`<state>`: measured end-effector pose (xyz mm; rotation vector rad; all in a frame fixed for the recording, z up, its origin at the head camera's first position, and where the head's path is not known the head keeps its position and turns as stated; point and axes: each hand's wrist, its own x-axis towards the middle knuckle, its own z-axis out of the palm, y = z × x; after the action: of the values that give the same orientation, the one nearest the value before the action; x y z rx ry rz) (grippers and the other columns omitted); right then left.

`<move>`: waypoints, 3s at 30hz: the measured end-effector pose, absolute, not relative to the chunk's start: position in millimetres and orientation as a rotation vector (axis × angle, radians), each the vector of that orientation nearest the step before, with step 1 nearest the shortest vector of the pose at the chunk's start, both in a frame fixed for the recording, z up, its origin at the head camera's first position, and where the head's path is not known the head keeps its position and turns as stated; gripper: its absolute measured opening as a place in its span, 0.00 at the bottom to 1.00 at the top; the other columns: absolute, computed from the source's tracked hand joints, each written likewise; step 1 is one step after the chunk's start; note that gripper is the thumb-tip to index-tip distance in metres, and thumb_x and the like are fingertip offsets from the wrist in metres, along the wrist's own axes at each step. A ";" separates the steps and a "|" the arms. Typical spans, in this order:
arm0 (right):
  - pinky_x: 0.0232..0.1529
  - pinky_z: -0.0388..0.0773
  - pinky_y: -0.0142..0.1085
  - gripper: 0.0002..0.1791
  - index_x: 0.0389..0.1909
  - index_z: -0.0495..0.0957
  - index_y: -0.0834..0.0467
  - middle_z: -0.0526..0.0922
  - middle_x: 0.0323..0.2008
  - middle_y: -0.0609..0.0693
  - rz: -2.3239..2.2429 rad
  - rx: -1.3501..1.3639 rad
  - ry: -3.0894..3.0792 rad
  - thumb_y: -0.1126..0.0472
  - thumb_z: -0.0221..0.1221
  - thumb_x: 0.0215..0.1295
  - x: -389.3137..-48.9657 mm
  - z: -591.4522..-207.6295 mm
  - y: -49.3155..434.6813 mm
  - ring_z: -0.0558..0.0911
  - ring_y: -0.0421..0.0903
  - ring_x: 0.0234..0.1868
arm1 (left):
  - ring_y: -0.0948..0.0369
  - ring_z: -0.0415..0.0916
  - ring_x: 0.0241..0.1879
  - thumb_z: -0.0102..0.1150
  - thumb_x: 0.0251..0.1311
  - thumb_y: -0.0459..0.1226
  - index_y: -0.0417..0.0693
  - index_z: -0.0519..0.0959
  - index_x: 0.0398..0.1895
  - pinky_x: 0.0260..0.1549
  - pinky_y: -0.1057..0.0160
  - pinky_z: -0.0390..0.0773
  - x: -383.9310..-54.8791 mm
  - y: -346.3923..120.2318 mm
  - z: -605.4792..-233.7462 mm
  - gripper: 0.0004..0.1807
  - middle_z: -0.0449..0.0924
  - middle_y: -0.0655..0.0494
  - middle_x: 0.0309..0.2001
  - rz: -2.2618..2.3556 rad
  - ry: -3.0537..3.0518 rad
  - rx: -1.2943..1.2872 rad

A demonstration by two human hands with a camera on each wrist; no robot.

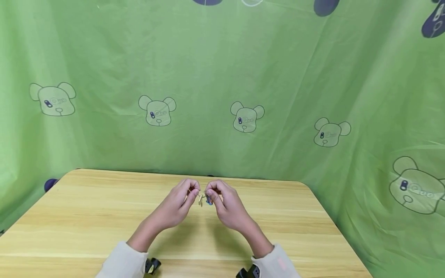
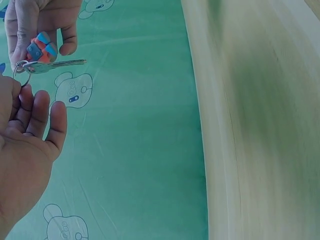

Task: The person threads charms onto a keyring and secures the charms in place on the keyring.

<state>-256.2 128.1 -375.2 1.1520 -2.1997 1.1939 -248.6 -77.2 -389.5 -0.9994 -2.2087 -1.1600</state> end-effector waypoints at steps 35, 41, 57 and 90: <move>0.36 0.80 0.32 0.03 0.40 0.82 0.60 0.80 0.28 0.43 1.077 1.105 -2.061 0.64 0.62 0.72 -256.1 -375.9 124.6 0.79 0.39 0.32 | 0.63 0.75 0.35 0.63 0.67 0.29 0.42 0.81 0.40 0.33 0.66 0.78 -252.8 -75.3 -385.8 0.02 0.81 0.58 0.35 -1.044 -1.894 -0.933; 0.37 0.79 0.32 0.05 0.39 0.83 0.60 0.80 0.29 0.43 1.040 1.118 -2.035 0.62 0.61 0.73 -253.8 -373.0 124.1 0.78 0.39 0.34 | 0.64 0.75 0.34 0.64 0.66 0.28 0.43 0.81 0.40 0.33 0.66 0.78 -252.5 -74.9 -385.0 0.04 0.81 0.59 0.34 -1.060 -1.889 -0.924; 0.39 0.80 0.33 0.02 0.39 0.82 0.59 0.81 0.29 0.44 0.963 1.151 -1.955 0.69 0.62 0.70 -256.6 -374.5 123.3 0.80 0.42 0.36 | 0.64 0.74 0.32 0.65 0.62 0.24 0.42 0.81 0.38 0.31 0.66 0.77 -250.0 -74.9 -382.2 0.07 0.80 0.60 0.31 -1.083 -1.870 -0.896; 0.32 0.82 0.36 0.05 0.37 0.83 0.60 0.82 0.28 0.47 1.102 1.088 -1.918 0.72 0.64 0.66 -253.9 -377.0 118.4 0.80 0.42 0.31 | 0.62 0.78 0.29 0.65 0.66 0.29 0.41 0.83 0.39 0.31 0.64 0.80 -244.3 -66.2 -381.8 0.01 0.82 0.60 0.30 -1.449 -1.912 -0.706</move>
<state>-253.9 118.4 -377.0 1.0876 -1.9183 1.1020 -244.3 -66.2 -381.8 -0.7063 -1.9123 -1.4491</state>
